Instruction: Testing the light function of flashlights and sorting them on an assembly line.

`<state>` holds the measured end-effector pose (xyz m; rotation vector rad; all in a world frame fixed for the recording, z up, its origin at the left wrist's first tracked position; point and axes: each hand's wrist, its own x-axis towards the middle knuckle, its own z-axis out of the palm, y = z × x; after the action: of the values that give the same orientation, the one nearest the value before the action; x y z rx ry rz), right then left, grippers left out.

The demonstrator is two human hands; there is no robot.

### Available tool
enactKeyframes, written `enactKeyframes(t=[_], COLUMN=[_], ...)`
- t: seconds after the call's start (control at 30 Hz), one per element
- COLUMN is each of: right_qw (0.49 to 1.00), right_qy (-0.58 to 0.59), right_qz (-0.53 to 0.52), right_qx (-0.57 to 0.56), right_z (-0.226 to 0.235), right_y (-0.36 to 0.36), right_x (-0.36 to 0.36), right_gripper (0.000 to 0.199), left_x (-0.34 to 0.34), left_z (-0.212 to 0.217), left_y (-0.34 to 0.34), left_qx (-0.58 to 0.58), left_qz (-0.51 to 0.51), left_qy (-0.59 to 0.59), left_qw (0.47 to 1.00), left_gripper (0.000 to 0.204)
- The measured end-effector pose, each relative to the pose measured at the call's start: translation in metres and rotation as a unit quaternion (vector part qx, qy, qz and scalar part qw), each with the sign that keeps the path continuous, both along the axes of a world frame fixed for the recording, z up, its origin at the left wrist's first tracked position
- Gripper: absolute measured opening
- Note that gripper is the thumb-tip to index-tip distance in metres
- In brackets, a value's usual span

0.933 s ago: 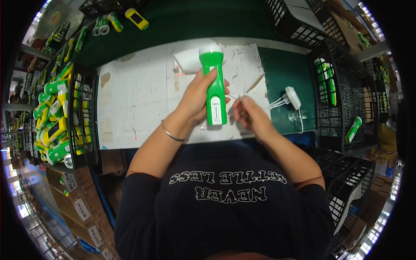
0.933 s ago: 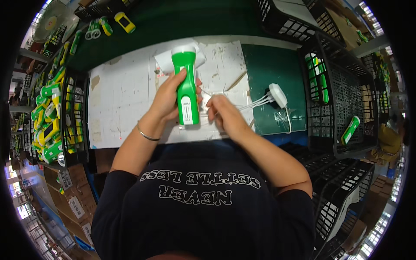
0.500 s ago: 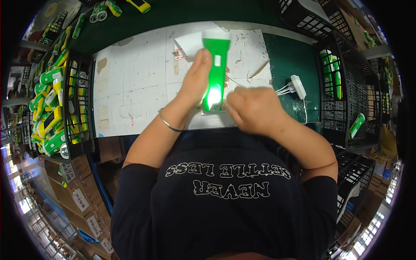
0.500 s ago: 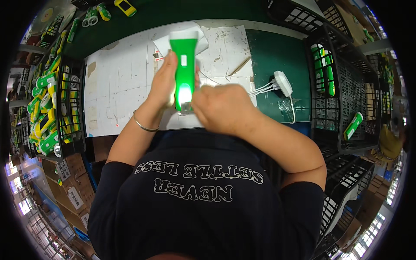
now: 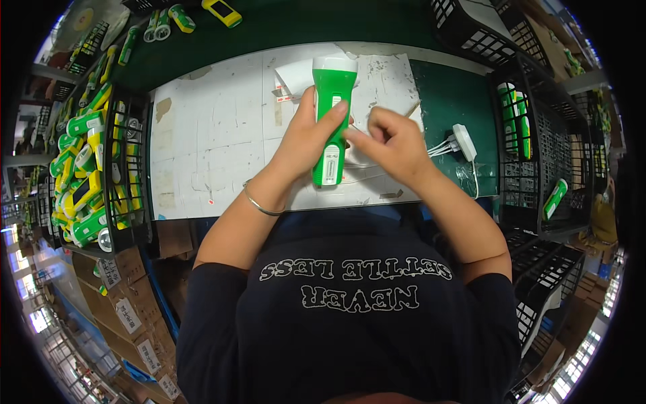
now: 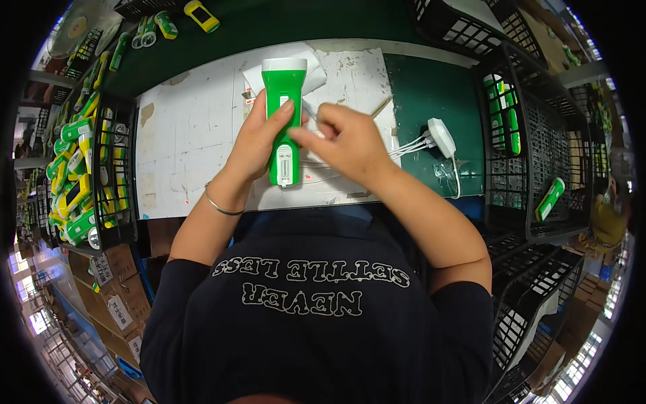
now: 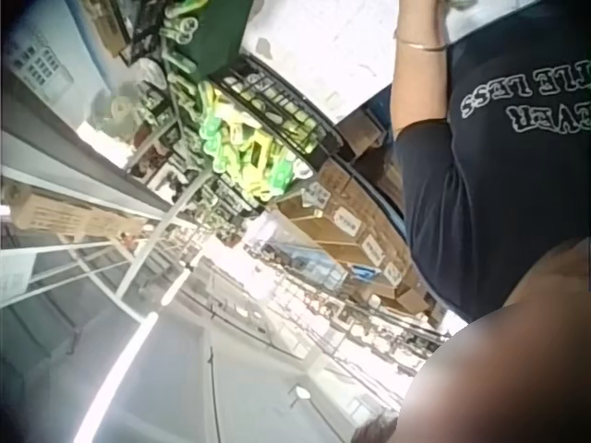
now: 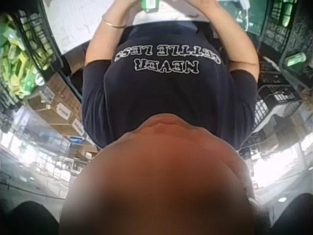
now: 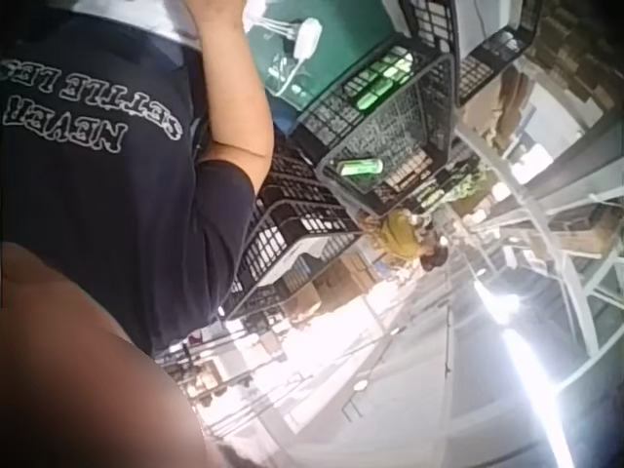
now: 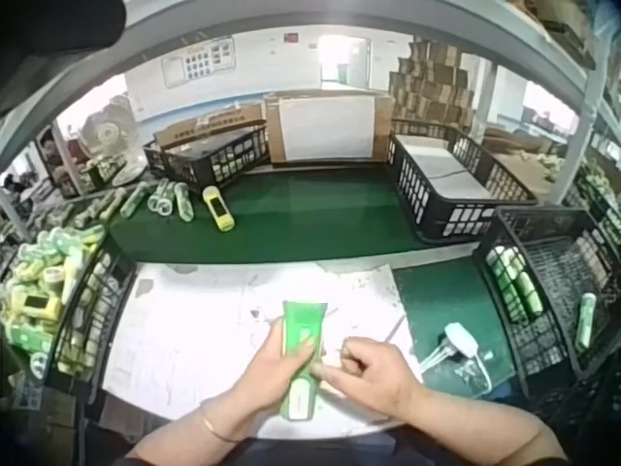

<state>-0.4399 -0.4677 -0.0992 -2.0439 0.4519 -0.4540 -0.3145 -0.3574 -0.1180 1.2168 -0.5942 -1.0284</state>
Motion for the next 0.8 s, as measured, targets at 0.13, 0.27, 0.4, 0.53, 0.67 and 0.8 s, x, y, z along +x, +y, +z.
enactKeyframes(t=[0.13, 0.27, 0.4, 0.53, 0.67, 0.8], right_qw=[0.997, 0.996, 0.984, 0.981, 0.978, 0.956], right_qy=[0.02, 0.048, 0.097, 0.064, 0.03, 0.069], right_qz=[-0.013, 0.055, 0.141, 0.127, 0.139, 0.189], right_qx=[0.072, 0.047, 0.057, 0.136, 0.155, 0.212], right_z=[0.008, 0.02, 0.029, 0.027, 0.018, 0.006], right_y=[-0.029, -0.047, -0.057, -0.064, -0.065, -0.051], right_x=[-0.002, -0.002, -0.005, -0.014, -0.01, 0.004], right_gripper=[0.038, 0.041, 0.064, 0.065, 0.066, 0.066], left_x=[0.005, 0.002, 0.01, 0.036, 0.044, 0.032], left_z=[0.005, 0.012, 0.024, 0.038, 0.043, 0.032], left_y=[0.009, 0.015, 0.029, 0.055, 0.064, 0.051], left_qx=[0.043, 0.053, 0.078, 0.169, 0.175, 0.126], left_qz=[-0.014, -0.053, -0.087, -0.145, -0.192, -0.227], left_qy=[-0.057, -0.362, -0.58, -0.572, -0.518, -0.339], left_qw=[0.997, 0.929, 0.806, 0.79, 0.815, 0.904], left_gripper=[0.039, 0.046, 0.046, 0.036, 0.038, 0.05])
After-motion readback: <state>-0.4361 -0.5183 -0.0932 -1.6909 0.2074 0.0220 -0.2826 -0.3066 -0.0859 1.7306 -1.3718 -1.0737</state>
